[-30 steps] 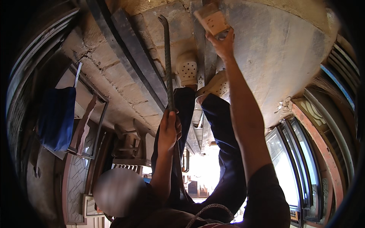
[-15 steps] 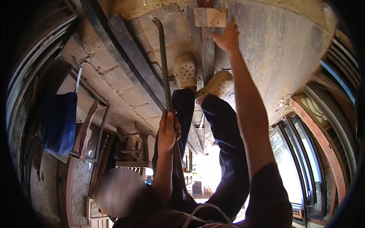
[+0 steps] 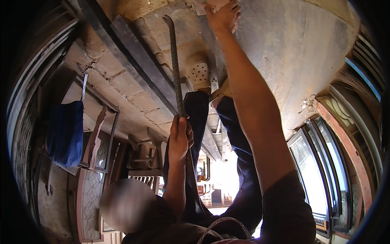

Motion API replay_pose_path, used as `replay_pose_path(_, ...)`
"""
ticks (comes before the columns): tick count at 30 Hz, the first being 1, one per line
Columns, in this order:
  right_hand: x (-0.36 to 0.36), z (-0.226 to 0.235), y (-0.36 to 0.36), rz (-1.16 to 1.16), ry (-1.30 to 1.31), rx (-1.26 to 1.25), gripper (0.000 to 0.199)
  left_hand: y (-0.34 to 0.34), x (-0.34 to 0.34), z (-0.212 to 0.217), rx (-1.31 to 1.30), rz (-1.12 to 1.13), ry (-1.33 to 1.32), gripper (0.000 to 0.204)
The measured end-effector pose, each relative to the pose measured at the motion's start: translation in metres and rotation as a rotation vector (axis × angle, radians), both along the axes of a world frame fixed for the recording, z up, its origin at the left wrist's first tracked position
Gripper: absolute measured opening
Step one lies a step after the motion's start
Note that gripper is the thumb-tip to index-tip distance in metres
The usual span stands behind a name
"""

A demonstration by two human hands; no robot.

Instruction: The person sits on the floor and uses a hammer to bend and shape a long metal rod against a wooden plank. They repeatedly adjust the rod's position and strike it to achieve a curved form.

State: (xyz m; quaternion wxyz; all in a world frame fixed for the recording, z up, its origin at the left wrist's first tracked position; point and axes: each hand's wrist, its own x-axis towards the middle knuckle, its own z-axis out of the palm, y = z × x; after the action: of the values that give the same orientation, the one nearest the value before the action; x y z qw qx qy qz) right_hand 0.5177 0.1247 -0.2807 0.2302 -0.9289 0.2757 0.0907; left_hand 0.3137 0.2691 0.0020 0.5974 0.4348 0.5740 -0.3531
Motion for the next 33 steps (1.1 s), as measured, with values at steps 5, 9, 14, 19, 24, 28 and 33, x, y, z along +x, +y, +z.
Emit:
replay_pose_path(5, -0.060, 0.082, -0.008, 0.156, 0.061, 0.145, 0.100, -0.015, 0.007, 0.009, 0.016, -0.021, -0.035, 0.025)
replay_pose_path(9, -0.174, 0.204, -0.025, 0.104, 0.494, 0.637, 0.050, -0.031, 0.003, 0.023, -0.010, -0.085, -0.119, 0.026)
replay_pose_path(14, -0.245, 0.424, -0.026, -0.213, 0.815, 0.948, 0.038, -0.067, 0.007, 0.055, 0.026, -0.226, -0.229, 0.025)
replay_pose_path(19, -0.274, 0.485, -0.005, -0.277, 0.846, 0.737, 0.037, -0.092, 0.012, 0.062, -0.032, -0.137, -0.190, 0.025)
replay_pose_path(24, -0.265, 0.467, 0.004, -0.247, 0.635, 0.652, 0.035, -0.096, 0.014, 0.027, 0.004, -0.246, -0.291, 0.027)
replay_pose_path(28, -0.273, 0.445, 0.008, -0.236, 0.558, 0.630, 0.035, -0.098, 0.021, 0.015, 0.050, -0.333, -0.335, 0.031)
replay_pose_path(33, -0.301, 0.428, 0.011, -0.297, 0.533, 0.697, 0.037, -0.095, 0.009, 0.010, 0.163, -0.485, -0.357, 0.036)
